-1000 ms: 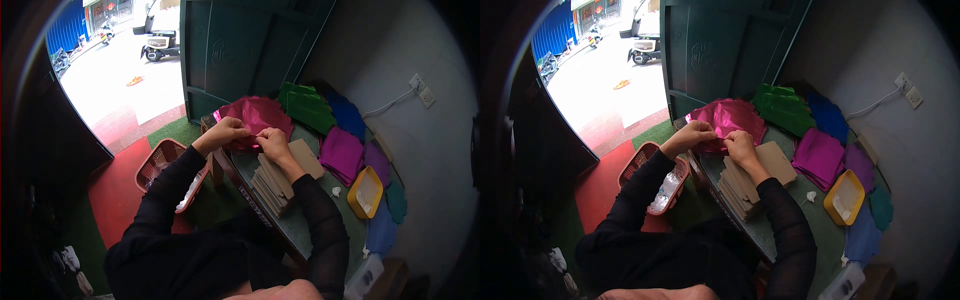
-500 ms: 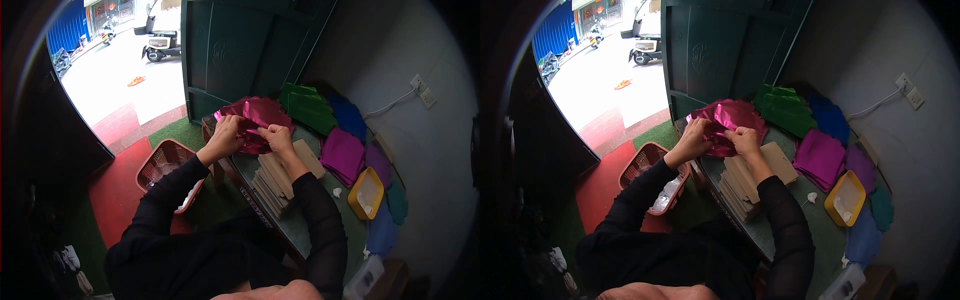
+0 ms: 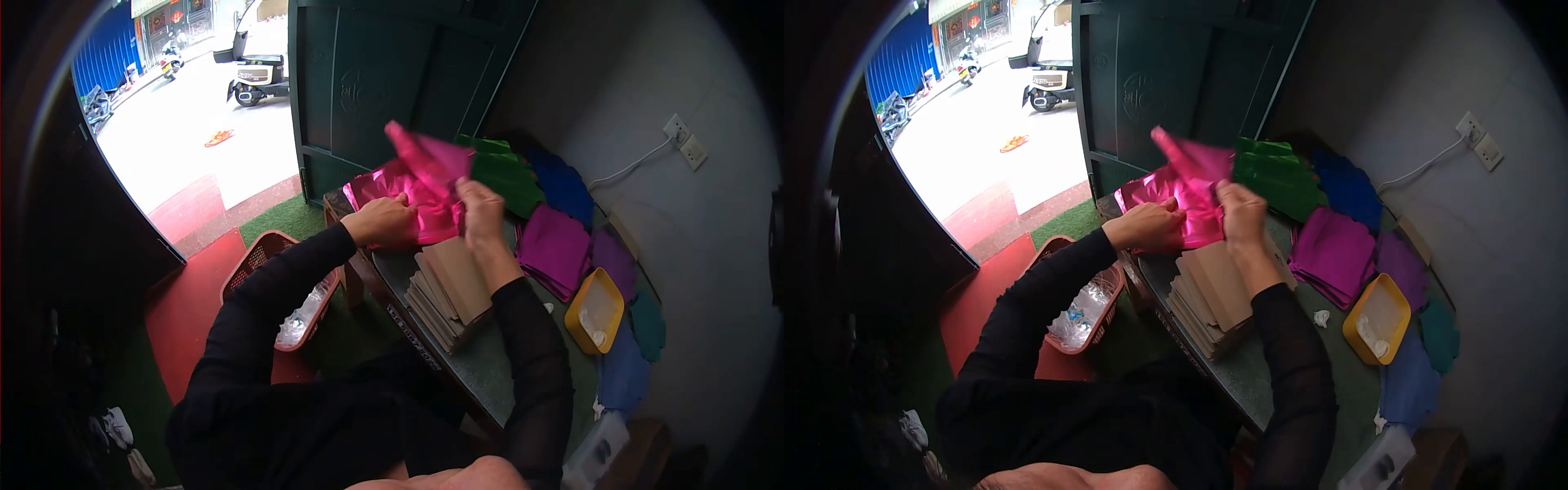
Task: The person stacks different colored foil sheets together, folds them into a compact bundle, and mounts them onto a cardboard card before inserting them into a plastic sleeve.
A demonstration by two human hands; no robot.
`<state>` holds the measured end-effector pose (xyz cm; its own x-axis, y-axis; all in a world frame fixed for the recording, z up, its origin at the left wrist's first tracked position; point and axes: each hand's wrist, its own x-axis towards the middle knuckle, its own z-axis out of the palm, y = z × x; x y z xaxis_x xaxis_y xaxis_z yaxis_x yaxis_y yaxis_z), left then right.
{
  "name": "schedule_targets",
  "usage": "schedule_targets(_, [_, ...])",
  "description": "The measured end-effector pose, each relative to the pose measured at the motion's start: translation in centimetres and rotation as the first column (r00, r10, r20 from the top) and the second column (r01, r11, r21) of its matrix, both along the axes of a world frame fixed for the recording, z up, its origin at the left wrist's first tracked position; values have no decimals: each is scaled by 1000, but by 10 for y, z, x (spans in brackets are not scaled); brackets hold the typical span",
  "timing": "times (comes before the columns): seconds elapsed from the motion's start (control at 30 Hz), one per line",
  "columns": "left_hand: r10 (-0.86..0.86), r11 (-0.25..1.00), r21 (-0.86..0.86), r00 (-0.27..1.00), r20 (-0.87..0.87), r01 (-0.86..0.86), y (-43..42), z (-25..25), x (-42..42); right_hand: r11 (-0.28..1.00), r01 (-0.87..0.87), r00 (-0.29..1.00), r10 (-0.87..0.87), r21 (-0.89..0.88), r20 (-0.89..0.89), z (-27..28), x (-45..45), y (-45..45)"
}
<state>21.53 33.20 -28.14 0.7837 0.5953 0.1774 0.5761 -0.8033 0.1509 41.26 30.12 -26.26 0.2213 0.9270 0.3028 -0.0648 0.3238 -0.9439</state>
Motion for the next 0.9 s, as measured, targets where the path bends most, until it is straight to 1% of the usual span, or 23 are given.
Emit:
schedule_targets(0.03, [38, 999, -30, 998, -54, -40, -3, 8, 1, 996, 74, 997, -73, 55, -34, 15, 9, -4])
schedule_targets(0.07, [71, 995, -58, 992, -109, -78, -5, 12, 3, 977, 197, 980, -199, 80, 16, 40, 16, -15])
schedule_targets(0.1, [69, 995, -58, 988, -135, -77, 10, -3, 5, 943, 316, 944, -324, 108, 63, 65, 26, -27])
schedule_targets(0.17, [64, 994, -82, 987, -150, -77, 5, 8, 6, 861, 461, 873, -483, 213, 64, 96, 65, -40])
schedule_targets(0.2, [65, 991, -101, 984, -167, -83, 3, 12, 7, 861, 473, 875, -436, 185, -209, 105, 93, -40])
schedule_targets(0.23, [61, 994, -85, 986, -155, -74, 10, 5, 7, 864, 471, 864, -412, 177, -289, 134, 87, -72])
schedule_targets(0.3, [62, 992, -97, 986, -152, -77, 11, 4, 7, 809, 536, 837, -471, 243, -279, 149, 122, -105])
schedule_targets(0.37, [45, 994, -89, 989, -143, -58, 10, 6, 7, 743, 608, 790, -601, 278, -123, 153, 153, -148])
schedule_targets(0.4, [32, 996, -78, 992, -123, -41, 16, 1, 7, 723, 625, 768, -637, 296, -67, 153, 165, -172])
schedule_targets(0.43, [27, 993, -114, 994, -103, -39, 14, 7, 7, 707, 646, 733, -680, 287, 26, 154, 180, -198])
schedule_targets(0.47, [-56, 997, -61, 998, -4, 55, 21, 1, 4, 695, 665, 693, -711, 274, 121, 154, 192, -224])
schedule_targets(0.5, [-94, 991, -94, 996, -2, 93, 26, 4, 4, 621, 732, 587, -784, 281, 202, 156, 191, -249])
schedule_targets(0.53, [-123, 985, -123, 992, -1, 122, 27, 10, 7, 560, 778, 476, -821, 284, 314, 161, 195, -273])
schedule_targets(0.57, [-25, 1000, -8, 994, 110, 26, 18, 16, 11, 502, 814, 363, -832, 293, 419, 166, 201, -297])
schedule_targets(0.6, [-28, 1000, -9, 994, 109, 29, 9, 27, 17, 475, 815, 279, -825, 333, 492, 171, 206, -320])
schedule_targets(0.67, [-84, 996, 47, 971, 222, 76, -12, 48, 36, 376, 824, 84, -820, 424, 565, 181, 196, -352])
schedule_targets(0.7, [-177, 984, 78, 955, 239, 163, -14, 47, 50, 375, 759, -10, -811, 533, 585, 184, 185, -363])
schedule_targets(0.73, [-156, 986, 81, 966, 205, 142, -32, 58, 63, 376, 678, -107, -800, 632, 591, 185, 175, -372])
schedule_targets(0.77, [-136, 989, 85, 976, 171, 123, -54, 67, 76, 416, 541, -261, -744, 731, 616, 183, 170, -382])
schedule_targets(0.83, [-146, 989, 30, 989, 21, 145, -85, 71, 100, 507, 437, -297, -698, 743, 652, 170, 142, -389])
schedule_targets(0.87, [-139, 989, 40, 990, -13, 139, -98, 67, 110, 555, 356, -343, -671, 752, 657, 160, 128, -388])
schedule_targets(0.9, [-132, 989, 53, 990, -46, 135, -108, 63, 119, 610, 306, -343, -645, 731, 683, 147, 116, -385])
